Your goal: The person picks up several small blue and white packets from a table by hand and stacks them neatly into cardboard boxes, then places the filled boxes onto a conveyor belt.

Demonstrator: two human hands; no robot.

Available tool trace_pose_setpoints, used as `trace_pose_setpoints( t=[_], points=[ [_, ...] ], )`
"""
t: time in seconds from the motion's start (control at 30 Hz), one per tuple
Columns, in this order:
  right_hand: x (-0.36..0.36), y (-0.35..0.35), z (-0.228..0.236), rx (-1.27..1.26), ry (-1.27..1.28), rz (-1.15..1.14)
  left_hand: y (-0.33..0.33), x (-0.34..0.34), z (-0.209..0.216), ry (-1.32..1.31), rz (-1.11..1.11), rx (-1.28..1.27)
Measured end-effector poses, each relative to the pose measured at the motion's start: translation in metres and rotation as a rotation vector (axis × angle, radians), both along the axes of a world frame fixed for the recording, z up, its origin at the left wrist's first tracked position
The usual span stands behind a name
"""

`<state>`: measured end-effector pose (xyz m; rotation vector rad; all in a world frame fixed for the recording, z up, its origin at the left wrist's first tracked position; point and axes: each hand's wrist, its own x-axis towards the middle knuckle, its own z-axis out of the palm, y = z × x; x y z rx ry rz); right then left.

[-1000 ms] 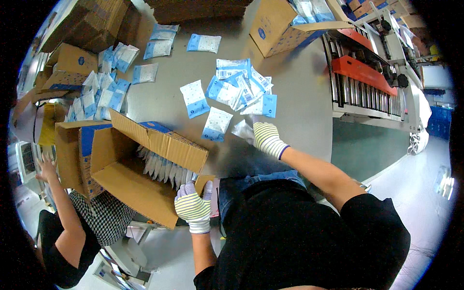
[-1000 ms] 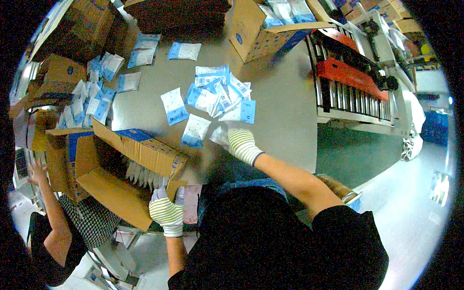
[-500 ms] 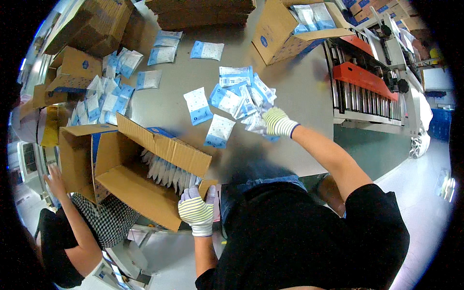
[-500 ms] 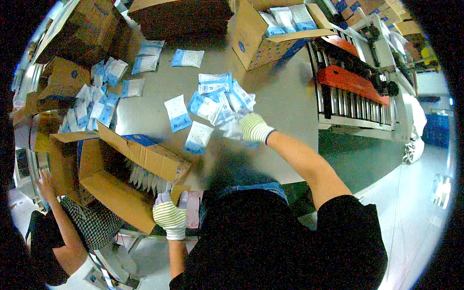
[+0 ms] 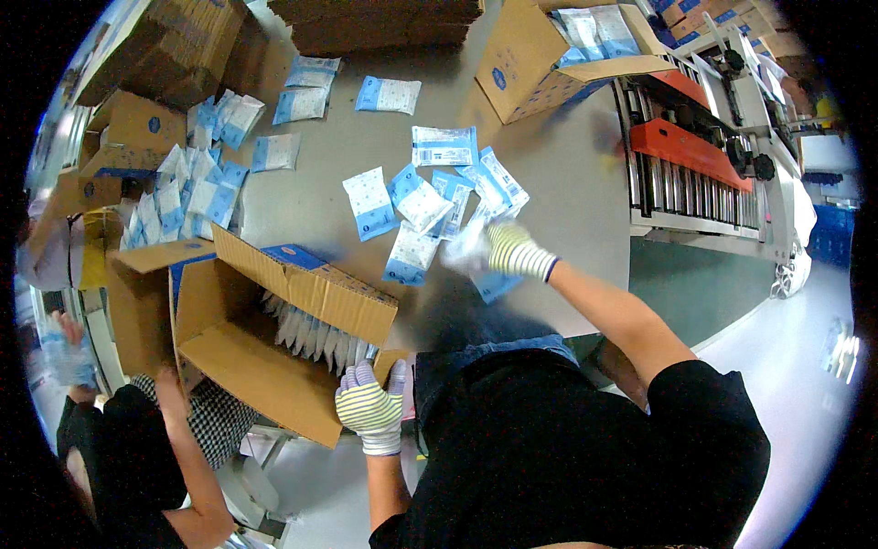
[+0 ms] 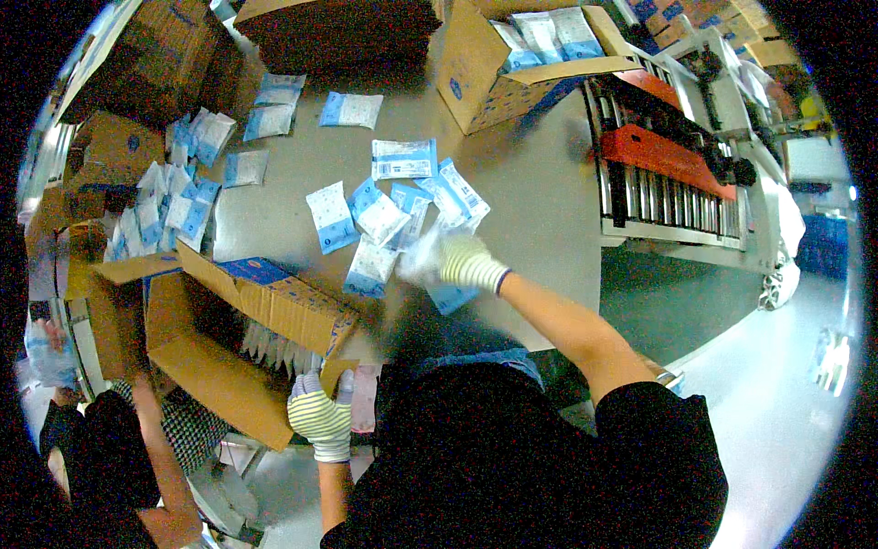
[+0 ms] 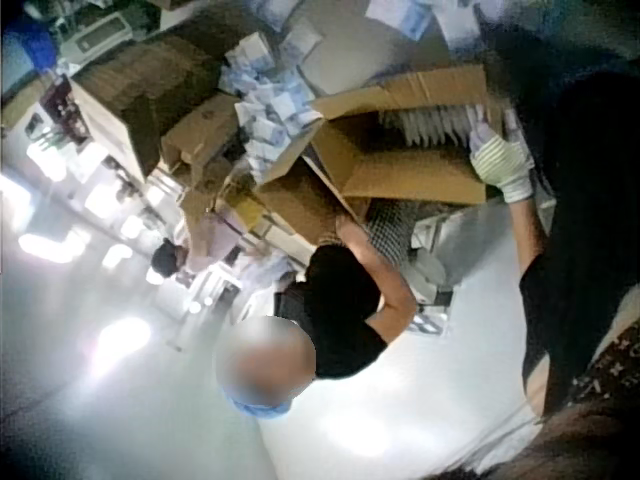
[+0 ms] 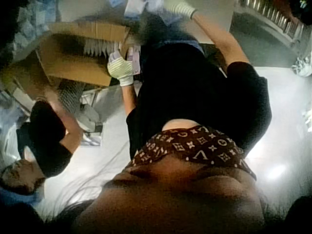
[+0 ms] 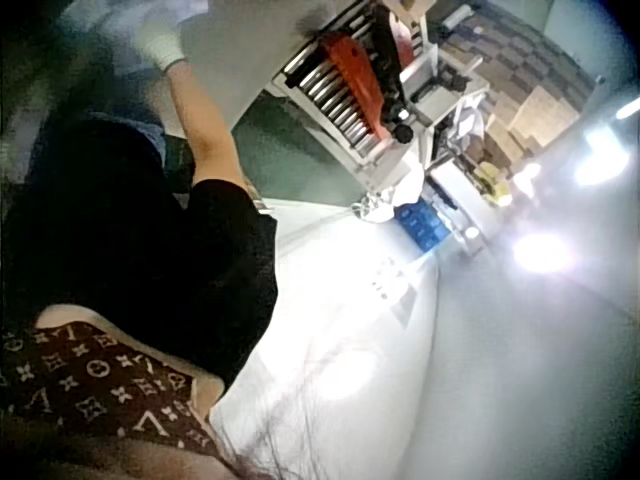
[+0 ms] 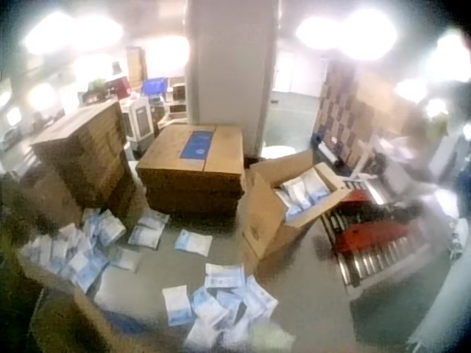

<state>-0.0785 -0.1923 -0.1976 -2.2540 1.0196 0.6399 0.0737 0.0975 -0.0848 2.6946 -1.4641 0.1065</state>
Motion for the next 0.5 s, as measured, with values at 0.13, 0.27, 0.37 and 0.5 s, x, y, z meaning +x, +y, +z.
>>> trace_pose_setpoints(
  t=[0.13,0.27,0.37,0.5],
  points=[
    [-0.020,-0.092,-0.084,-0.183,-0.265,-0.496,-0.016,-0.001,0.006,0.020,-0.052,-0.024],
    [0.008,-0.098,-0.053,-0.174,-0.138,-0.357,-0.011,0.002,0.006,0.036,-0.022,-0.009],
    [0.003,-0.068,-0.053,0.190,-0.394,-0.803,-0.008,0.002,0.007,0.060,0.018,-0.017],
    [-0.098,-0.032,-0.144,0.704,-0.678,-1.280,-0.019,-0.001,0.008,0.044,-0.044,-0.068]
  ],
)
